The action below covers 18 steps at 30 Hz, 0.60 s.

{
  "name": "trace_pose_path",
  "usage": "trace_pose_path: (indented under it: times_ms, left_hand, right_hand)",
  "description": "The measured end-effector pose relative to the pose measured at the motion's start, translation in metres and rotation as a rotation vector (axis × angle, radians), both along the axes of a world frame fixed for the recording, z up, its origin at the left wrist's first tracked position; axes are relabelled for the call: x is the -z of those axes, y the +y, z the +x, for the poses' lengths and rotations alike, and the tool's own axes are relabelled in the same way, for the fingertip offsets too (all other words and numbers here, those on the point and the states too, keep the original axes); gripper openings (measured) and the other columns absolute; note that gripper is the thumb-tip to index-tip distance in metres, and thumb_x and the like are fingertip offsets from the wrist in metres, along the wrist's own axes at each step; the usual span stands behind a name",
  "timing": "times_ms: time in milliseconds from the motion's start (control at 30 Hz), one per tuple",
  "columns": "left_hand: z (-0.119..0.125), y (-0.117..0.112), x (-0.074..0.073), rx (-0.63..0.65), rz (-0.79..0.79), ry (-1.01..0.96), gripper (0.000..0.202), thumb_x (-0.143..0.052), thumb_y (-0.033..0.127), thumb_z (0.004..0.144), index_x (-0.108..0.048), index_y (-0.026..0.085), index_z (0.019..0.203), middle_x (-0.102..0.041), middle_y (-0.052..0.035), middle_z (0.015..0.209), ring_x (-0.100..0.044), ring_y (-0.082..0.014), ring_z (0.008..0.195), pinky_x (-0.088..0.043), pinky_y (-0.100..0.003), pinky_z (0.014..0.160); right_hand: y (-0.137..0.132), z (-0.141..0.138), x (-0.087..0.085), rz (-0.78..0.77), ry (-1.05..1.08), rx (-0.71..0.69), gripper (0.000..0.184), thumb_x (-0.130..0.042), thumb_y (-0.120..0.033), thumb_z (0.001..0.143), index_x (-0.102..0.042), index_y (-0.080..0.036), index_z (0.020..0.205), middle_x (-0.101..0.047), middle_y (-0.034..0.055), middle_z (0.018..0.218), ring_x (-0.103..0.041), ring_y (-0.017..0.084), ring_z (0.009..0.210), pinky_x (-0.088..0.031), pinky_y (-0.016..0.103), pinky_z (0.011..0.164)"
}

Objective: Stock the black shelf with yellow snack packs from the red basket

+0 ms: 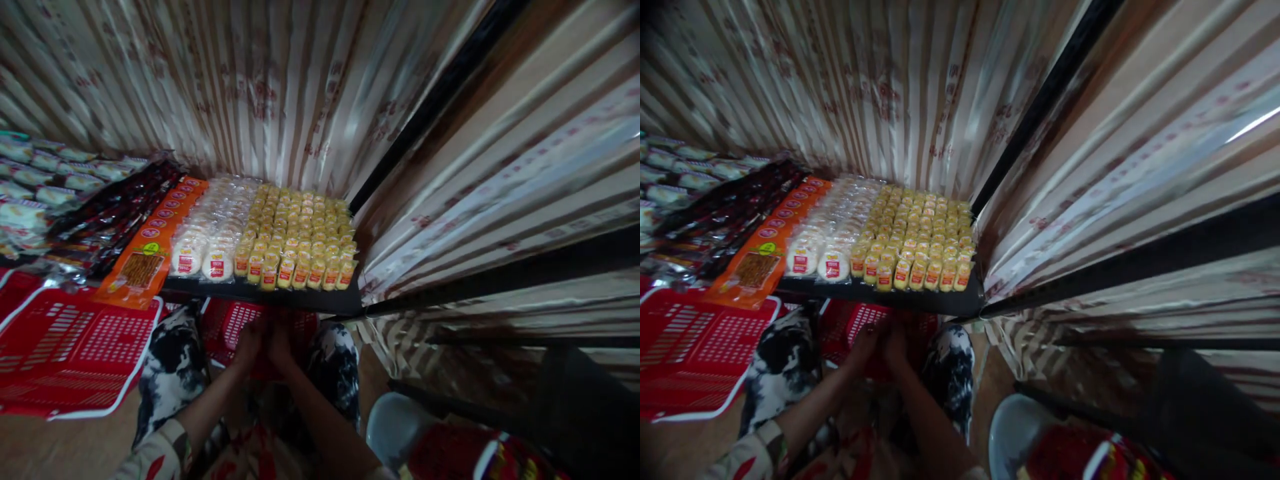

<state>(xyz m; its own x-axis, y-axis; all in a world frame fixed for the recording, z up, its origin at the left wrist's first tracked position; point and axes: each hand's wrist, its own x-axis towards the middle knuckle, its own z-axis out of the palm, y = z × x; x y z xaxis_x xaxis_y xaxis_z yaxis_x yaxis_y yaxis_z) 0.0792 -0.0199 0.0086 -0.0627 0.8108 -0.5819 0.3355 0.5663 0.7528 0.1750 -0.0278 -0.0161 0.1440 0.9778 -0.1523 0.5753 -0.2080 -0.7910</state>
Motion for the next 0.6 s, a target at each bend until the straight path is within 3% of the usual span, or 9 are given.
trace_pose_path:
  times_ms: [200,333,600]
  left_hand:
    - [0.007,-0.027,-0.030,-0.014,0.174,0.033,0.025,-0.044,0.022,0.085,-0.060,0.009,0.099,-0.066,-0.0148,0.102,-0.062,-0.0204,0.093,-0.047,-0.030,0.082]
    - [0.013,-0.041,-0.049,-0.034,0.332,0.043,0.025,-0.043,0.019,0.082,-0.059,0.015,0.101,-0.065,-0.0097,0.104,-0.060,-0.0194,0.099,-0.046,-0.033,0.089]
    - [0.033,-0.037,-0.094,0.056,0.605,-0.021,0.026,-0.041,0.022,0.084,-0.059,0.020,0.102,-0.064,-0.0065,0.105,-0.058,-0.0183,0.099,-0.046,-0.034,0.089]
  right_hand:
    - [-0.029,0.015,-0.028,0.151,0.103,0.066,0.030,-0.052,-0.029,0.080,-0.061,-0.016,0.106,-0.065,0.0126,0.107,-0.060,0.024,0.101,-0.045,0.039,0.091]
    - [-0.041,0.028,-0.046,0.239,0.143,0.077,0.035,-0.054,-0.032,0.079,-0.057,-0.018,0.111,-0.062,0.0115,0.113,-0.056,0.024,0.106,-0.043,0.041,0.095]
    - [-0.041,0.045,-0.095,0.386,0.185,0.160,0.039,-0.051,-0.030,0.082,-0.050,-0.019,0.119,-0.055,0.0121,0.117,-0.056,0.021,0.105,-0.046,0.038,0.094]
